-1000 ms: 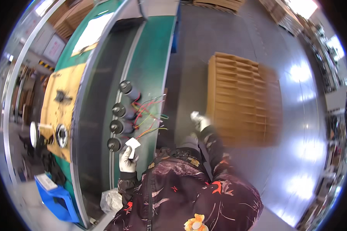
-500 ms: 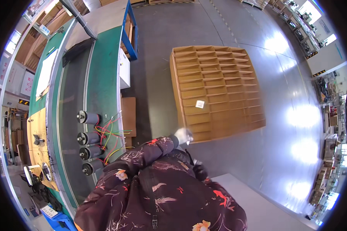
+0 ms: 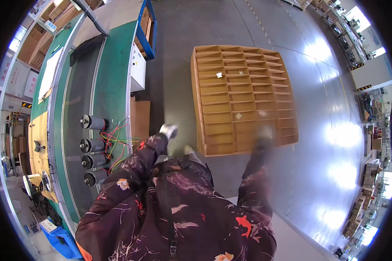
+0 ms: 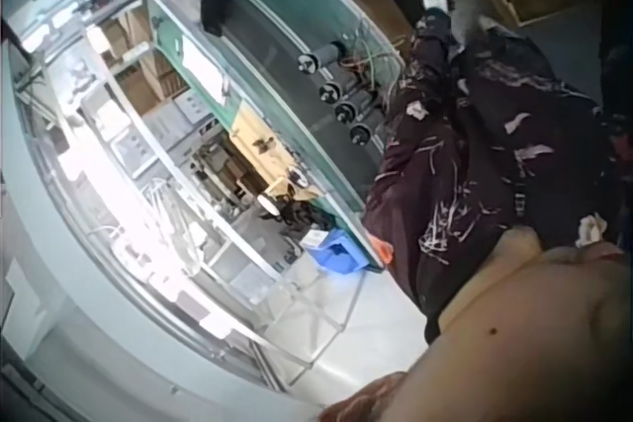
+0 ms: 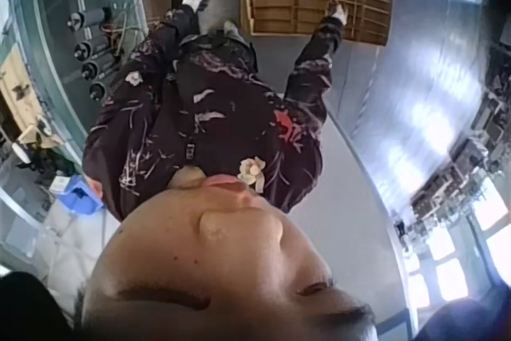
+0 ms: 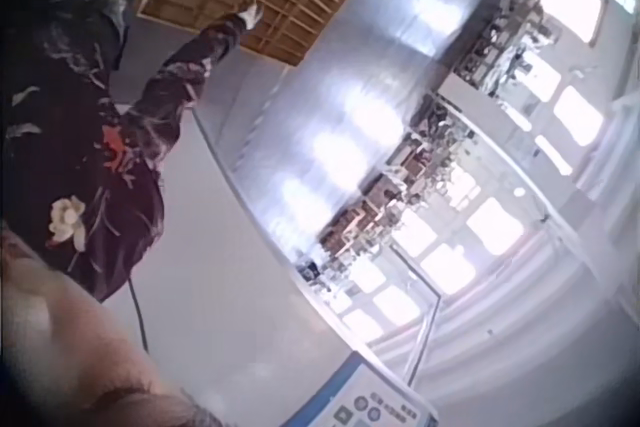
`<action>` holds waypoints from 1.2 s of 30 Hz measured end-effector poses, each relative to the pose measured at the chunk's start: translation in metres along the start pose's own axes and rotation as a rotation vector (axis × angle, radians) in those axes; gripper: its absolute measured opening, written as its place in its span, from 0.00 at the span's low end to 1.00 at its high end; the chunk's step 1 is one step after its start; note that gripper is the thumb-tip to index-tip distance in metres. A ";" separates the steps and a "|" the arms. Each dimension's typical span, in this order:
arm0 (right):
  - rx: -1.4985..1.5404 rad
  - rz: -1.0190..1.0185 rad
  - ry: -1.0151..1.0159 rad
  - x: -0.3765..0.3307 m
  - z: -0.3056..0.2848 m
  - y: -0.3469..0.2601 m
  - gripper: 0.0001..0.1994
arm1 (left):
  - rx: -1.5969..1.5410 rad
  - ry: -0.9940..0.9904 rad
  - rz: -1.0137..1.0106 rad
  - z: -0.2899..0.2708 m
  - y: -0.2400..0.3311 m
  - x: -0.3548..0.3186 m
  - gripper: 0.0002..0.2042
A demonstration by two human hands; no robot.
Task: Assembling electric motors by applying sealant and placing them into a storage rack.
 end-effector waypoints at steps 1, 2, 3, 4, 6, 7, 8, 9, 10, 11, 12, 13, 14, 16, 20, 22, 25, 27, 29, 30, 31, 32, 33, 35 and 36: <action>-0.047 0.096 0.104 0.000 0.057 -0.004 0.13 | 0.511 -0.069 0.295 -0.054 -0.021 -0.006 0.09; -0.045 0.113 0.090 -0.001 0.084 -0.005 0.13 | 1.299 -0.042 0.771 -0.070 -0.040 -0.032 0.08; -0.455 -0.025 -0.053 0.006 0.107 -0.014 0.12 | 1.109 -0.004 0.130 -0.108 -0.094 -0.030 0.08; -0.843 -0.138 -0.261 -0.008 0.161 -0.001 0.12 | 1.224 0.094 0.200 -0.158 -0.126 -0.060 0.09; -0.655 0.027 -0.189 -0.017 0.170 0.078 0.05 | 0.835 0.415 -0.057 -0.238 -0.196 -0.104 0.15; -1.216 -0.114 -0.201 0.006 0.156 0.119 0.08 | 0.628 0.525 -0.042 -0.242 -0.194 -0.120 0.14; -1.504 -0.228 -0.264 0.036 0.137 0.167 0.12 | 0.495 0.504 -0.166 -0.235 -0.211 -0.107 0.15; -2.239 -0.338 -0.712 -0.024 0.193 0.275 0.16 | 0.379 0.608 -0.350 -0.264 -0.232 -0.151 0.16; -2.244 -0.349 -0.727 -0.049 0.201 0.315 0.16 | 0.277 0.683 -0.366 -0.247 -0.205 -0.185 0.17; -1.702 -0.098 -0.715 -0.071 0.196 0.344 0.14 | 0.357 0.627 -0.299 -0.244 -0.208 -0.165 0.18; -1.175 0.138 -0.832 -0.131 0.250 0.396 0.15 | 0.379 0.684 -0.274 -0.273 -0.242 -0.194 0.18; -1.210 -0.074 -0.953 -0.181 0.324 0.375 0.15 | 0.443 0.718 -0.235 -0.301 -0.265 -0.212 0.19; -1.274 -0.324 -0.984 -0.208 0.381 0.330 0.15 | 0.451 0.753 -0.208 -0.298 -0.277 -0.222 0.19; -1.031 -0.478 -1.400 -0.322 0.509 0.234 0.17 | 0.359 0.869 -0.228 -0.279 -0.292 -0.260 0.20; -0.484 0.027 -1.254 -0.333 0.662 0.157 0.12 | 0.094 0.959 -0.183 -0.244 -0.220 -0.272 0.17; -0.235 0.406 -1.153 -0.370 0.716 0.163 0.15 | 0.045 1.143 -0.075 -0.277 -0.229 -0.289 0.15; -0.331 0.309 -1.227 -0.441 0.744 0.174 0.16 | -0.097 1.395 0.012 -0.298 -0.200 -0.323 0.22; -0.386 0.157 -1.469 -0.564 0.690 0.155 0.15 | -0.133 1.462 0.011 -0.308 -0.171 -0.336 0.24; -0.547 0.154 -1.617 -0.639 0.635 0.183 0.14 | -0.007 1.523 0.114 -0.350 -0.150 -0.346 0.29; -0.643 0.276 -1.722 -0.691 0.592 0.196 0.15 | -0.027 1.524 0.042 -0.360 -0.147 -0.348 0.29; -0.695 0.213 -1.855 -0.712 0.566 0.221 0.16 | -0.030 1.494 0.001 -0.373 -0.126 -0.336 0.29; -0.814 0.345 -1.969 -0.752 0.531 0.242 0.15 | -0.032 1.542 0.029 -0.385 -0.133 -0.336 0.29; -0.720 0.223 -2.188 -0.790 0.513 0.233 0.17 | -0.033 1.504 -0.088 -0.395 -0.138 -0.328 0.27; -0.902 0.474 -2.345 -0.851 0.503 0.251 0.14 | -0.026 1.400 -0.103 -0.402 -0.142 -0.321 0.25; -0.806 0.227 -2.339 -0.867 0.540 0.248 0.13 | 0.015 1.358 -0.125 -0.403 -0.132 -0.319 0.24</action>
Point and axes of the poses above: each hand's wrist, its own x-axis towards the middle knuckle, its own z-axis out of the palm, y = z × x, the point moved 10 cm from there along x, towards the middle knuckle, and after that the axes turned 8 degrees about -x, right-handed, at the moved point
